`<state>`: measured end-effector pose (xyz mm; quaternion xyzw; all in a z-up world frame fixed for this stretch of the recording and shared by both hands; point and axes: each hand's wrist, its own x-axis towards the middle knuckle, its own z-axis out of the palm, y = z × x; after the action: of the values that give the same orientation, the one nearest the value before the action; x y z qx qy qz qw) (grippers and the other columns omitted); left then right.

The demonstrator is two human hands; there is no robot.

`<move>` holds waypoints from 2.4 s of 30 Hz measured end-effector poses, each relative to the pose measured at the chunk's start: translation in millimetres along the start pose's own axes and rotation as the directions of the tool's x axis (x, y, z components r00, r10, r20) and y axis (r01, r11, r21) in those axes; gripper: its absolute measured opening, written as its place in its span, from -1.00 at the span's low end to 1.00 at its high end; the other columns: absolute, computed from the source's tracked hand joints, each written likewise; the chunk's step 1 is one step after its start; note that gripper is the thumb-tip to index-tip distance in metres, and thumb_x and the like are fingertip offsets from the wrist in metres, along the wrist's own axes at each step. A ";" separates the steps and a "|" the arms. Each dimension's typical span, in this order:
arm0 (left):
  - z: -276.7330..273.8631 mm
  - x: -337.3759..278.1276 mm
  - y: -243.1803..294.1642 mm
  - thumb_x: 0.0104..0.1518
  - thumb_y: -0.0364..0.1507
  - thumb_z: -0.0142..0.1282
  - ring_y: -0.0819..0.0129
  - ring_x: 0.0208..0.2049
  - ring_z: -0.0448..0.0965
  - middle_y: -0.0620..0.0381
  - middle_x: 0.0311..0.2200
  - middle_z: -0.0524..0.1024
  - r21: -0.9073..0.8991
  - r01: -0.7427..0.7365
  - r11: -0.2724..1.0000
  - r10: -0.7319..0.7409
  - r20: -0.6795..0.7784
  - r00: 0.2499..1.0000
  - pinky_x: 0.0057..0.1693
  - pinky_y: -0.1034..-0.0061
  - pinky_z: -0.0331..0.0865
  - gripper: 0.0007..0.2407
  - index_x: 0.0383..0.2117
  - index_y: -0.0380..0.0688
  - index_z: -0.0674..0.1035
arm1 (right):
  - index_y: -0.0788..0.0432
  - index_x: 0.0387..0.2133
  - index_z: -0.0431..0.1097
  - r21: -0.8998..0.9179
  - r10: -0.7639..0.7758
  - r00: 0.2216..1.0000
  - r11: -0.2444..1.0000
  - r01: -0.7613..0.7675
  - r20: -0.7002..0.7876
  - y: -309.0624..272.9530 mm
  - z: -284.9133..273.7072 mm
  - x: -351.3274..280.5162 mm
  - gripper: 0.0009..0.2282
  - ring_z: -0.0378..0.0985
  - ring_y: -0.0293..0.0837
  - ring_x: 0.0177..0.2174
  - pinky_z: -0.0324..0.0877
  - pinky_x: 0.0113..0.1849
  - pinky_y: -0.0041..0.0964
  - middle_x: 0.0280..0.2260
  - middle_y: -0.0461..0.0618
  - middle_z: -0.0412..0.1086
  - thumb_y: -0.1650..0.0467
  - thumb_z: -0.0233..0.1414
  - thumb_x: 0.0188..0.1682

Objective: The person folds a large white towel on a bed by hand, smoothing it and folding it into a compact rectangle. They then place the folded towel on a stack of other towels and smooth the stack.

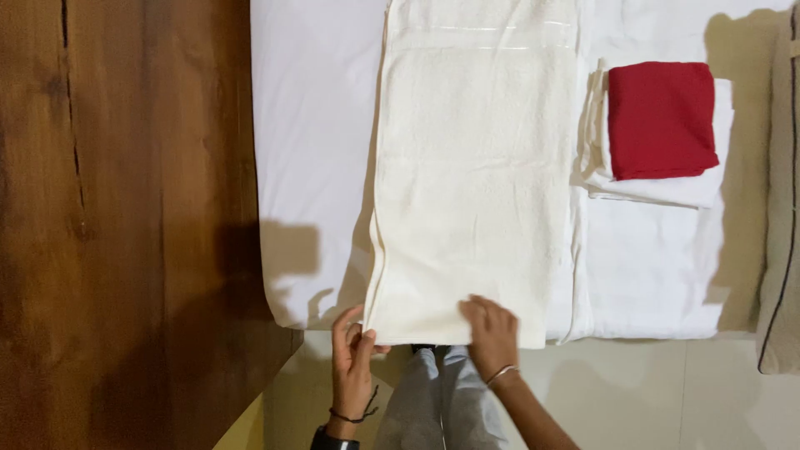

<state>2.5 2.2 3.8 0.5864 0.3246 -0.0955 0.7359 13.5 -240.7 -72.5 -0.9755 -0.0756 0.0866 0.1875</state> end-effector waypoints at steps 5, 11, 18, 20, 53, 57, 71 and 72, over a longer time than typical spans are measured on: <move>0.1 5.6 30.3 0.18 -0.47 0.02 0.54 -0.45 0.50 0.09 0.02 0.56 0.387 -0.173 0.906 0.100 0.200 0.975 -0.09 0.52 0.67 -0.68 0.09 -0.17 0.50 | -0.24 -0.09 0.44 -0.206 0.186 0.982 0.961 -0.186 -0.017 70.7 -19.3 -19.6 -0.46 0.43 -0.30 -0.01 0.17 0.11 -0.15 -0.07 -0.40 0.46 0.68 0.00 -0.23; -40.6 38.4 -22.5 -0.12 -0.63 0.27 0.38 -0.23 0.66 0.16 -0.11 0.62 0.793 -0.501 0.346 0.377 0.371 0.848 -0.08 0.60 0.62 -0.51 0.03 0.02 0.56 | -0.12 0.03 0.42 -0.170 0.061 0.990 0.982 -0.082 -0.123 87.0 -73.8 -33.8 -0.44 0.46 -0.28 -0.13 0.20 0.06 -0.22 -0.12 -0.30 0.46 0.55 0.19 -0.32; -30.7 54.3 33.9 -0.01 -0.57 0.16 0.07 0.21 0.38 0.03 0.10 0.50 0.631 -0.766 -0.120 0.436 0.727 0.530 0.32 0.07 0.22 -0.92 -0.44 -0.08 0.61 | -0.09 0.01 0.39 -0.070 -0.080 0.989 0.995 0.072 -0.128 107.8 -112.6 -48.7 -0.50 0.42 -0.22 0.07 0.26 0.13 -0.20 0.05 -0.27 0.42 0.47 0.18 -0.29; -34.5 59.9 29.0 0.11 -0.58 0.01 -0.03 0.30 0.32 -0.03 0.17 0.45 0.466 -0.873 -0.141 0.284 0.864 0.415 0.29 -0.14 0.23 -0.87 -0.58 -0.10 0.48 | -0.10 -0.02 0.36 -0.118 -0.143 0.989 0.983 0.139 -0.028 113.1 -121.1 -49.7 -0.60 0.30 -0.30 0.21 0.17 0.27 -0.16 0.13 -0.31 0.39 0.39 0.14 -0.19; 48.4 161.0 131.3 0.32 -0.34 -0.04 0.51 -0.43 0.25 0.25 -0.44 0.31 0.432 -0.519 0.738 0.376 0.375 0.847 -0.24 0.56 0.27 -0.85 -0.25 -0.17 0.40 | 0.35 -0.09 0.40 0.751 0.504 0.864 0.577 -0.320 -0.019 142.6 -195.7 94.0 -0.71 0.41 -0.19 -0.45 0.36 -0.39 -0.42 -0.42 0.08 0.43 0.53 0.20 -0.08; 85.6 221.9 131.3 0.43 -0.27 -0.13 0.38 -0.23 0.45 0.09 -0.30 0.48 0.349 -0.423 0.836 0.364 0.222 0.904 0.08 0.32 0.33 -0.79 -0.10 -0.15 0.43 | 0.11 -0.06 0.35 0.974 0.570 0.821 0.177 -0.142 0.016 153.2 -149.3 174.1 -0.79 0.50 -0.20 -0.19 0.50 -0.09 -0.20 -0.21 -0.12 0.39 0.34 0.13 0.09; 36.0 258.3 29.2 0.14 -0.22 0.30 0.35 -0.32 0.61 0.04 -0.31 0.61 0.355 0.138 0.925 -0.211 0.177 0.961 -0.17 0.37 0.56 -0.66 -0.07 -0.16 0.60 | 0.10 0.00 0.44 0.736 0.576 0.787 0.430 -0.523 0.223 165.3 -56.5 138.2 -0.71 0.55 0.05 -0.15 0.43 -0.06 0.05 -0.20 0.19 0.51 0.24 0.15 0.09; 42.4 251.2 39.3 0.14 -0.22 0.30 0.35 -0.32 0.61 0.04 -0.31 0.61 0.357 0.137 0.924 -0.211 0.175 0.962 -0.17 0.37 0.56 -0.66 -0.07 -0.16 0.60 | 0.10 0.00 0.44 0.737 0.574 0.787 0.429 -0.523 0.224 155.1 -68.3 142.7 -0.71 0.55 0.05 -0.15 0.43 -0.06 0.05 -0.20 0.19 0.51 0.24 0.15 0.09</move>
<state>232.2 34.8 -108.6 0.6602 0.2746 -0.2769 0.6419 183.7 -381.6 -88.9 -0.7716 0.2954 0.1363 0.5467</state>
